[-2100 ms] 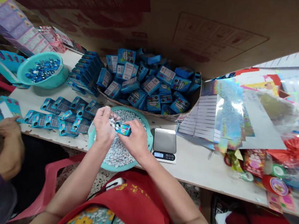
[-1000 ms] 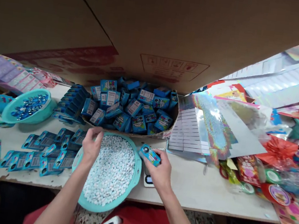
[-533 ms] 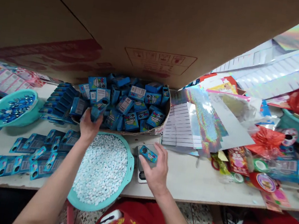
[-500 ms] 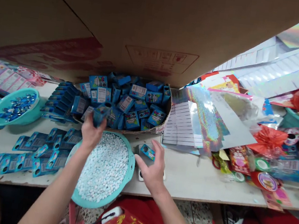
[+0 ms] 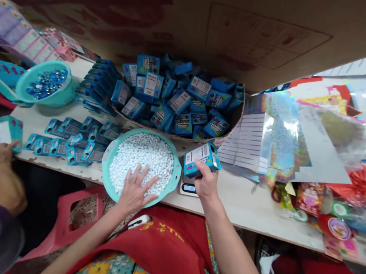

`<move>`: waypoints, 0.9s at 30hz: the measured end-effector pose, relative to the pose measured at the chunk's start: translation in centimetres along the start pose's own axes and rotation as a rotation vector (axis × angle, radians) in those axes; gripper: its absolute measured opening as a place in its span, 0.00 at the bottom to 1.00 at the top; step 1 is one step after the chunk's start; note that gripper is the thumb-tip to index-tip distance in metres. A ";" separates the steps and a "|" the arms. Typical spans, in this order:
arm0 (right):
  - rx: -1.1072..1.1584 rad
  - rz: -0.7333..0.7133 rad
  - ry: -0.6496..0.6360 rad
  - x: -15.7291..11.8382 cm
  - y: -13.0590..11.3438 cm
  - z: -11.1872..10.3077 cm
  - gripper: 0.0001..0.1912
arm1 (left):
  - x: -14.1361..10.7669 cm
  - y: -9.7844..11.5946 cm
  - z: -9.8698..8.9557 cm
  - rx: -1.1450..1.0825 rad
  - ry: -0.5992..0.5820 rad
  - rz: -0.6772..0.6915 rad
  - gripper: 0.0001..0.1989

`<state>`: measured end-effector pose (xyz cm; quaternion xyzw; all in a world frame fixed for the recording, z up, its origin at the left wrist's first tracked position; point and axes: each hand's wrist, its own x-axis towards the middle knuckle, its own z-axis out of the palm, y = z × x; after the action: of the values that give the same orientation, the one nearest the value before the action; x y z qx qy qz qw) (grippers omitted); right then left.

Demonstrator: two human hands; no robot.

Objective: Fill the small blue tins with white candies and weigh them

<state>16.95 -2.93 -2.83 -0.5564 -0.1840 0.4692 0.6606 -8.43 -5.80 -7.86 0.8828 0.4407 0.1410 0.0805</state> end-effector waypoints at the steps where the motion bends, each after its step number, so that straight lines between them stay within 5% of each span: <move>1: -0.038 0.012 -0.004 -0.3 0.4 -0.1 0.11 | 0.0 -0.2 0.5 0.021 -0.004 -0.010 0.29; 8: -0.163 0.101 -0.190 -2.5 1.9 0.2 0.20 | 3.4 -3.5 1.8 -0.020 0.029 -0.080 0.18; 14: -0.125 0.278 -0.213 -4.0 2.1 1.5 0.22 | 6.0 -5.8 2.5 -0.134 0.090 -0.252 0.15; 19: -0.456 0.090 -0.336 -4.6 1.7 2.7 0.24 | 7.6 -5.5 1.6 -0.444 0.362 -0.527 0.12; 24: -0.787 -0.220 -0.476 -5.3 0.7 5.4 0.18 | 8.5 -3.3 -2.7 -1.202 0.541 -0.966 0.15; 27: -0.902 -0.401 -0.566 -5.8 0.8 7.3 0.15 | 8.8 -1.9 -6.0 -1.596 0.576 -0.943 0.15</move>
<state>8.16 -3.69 0.31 -0.5902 -0.6382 0.3403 0.3586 -6.73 2.49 -1.15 0.2329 0.5268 0.5627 0.5929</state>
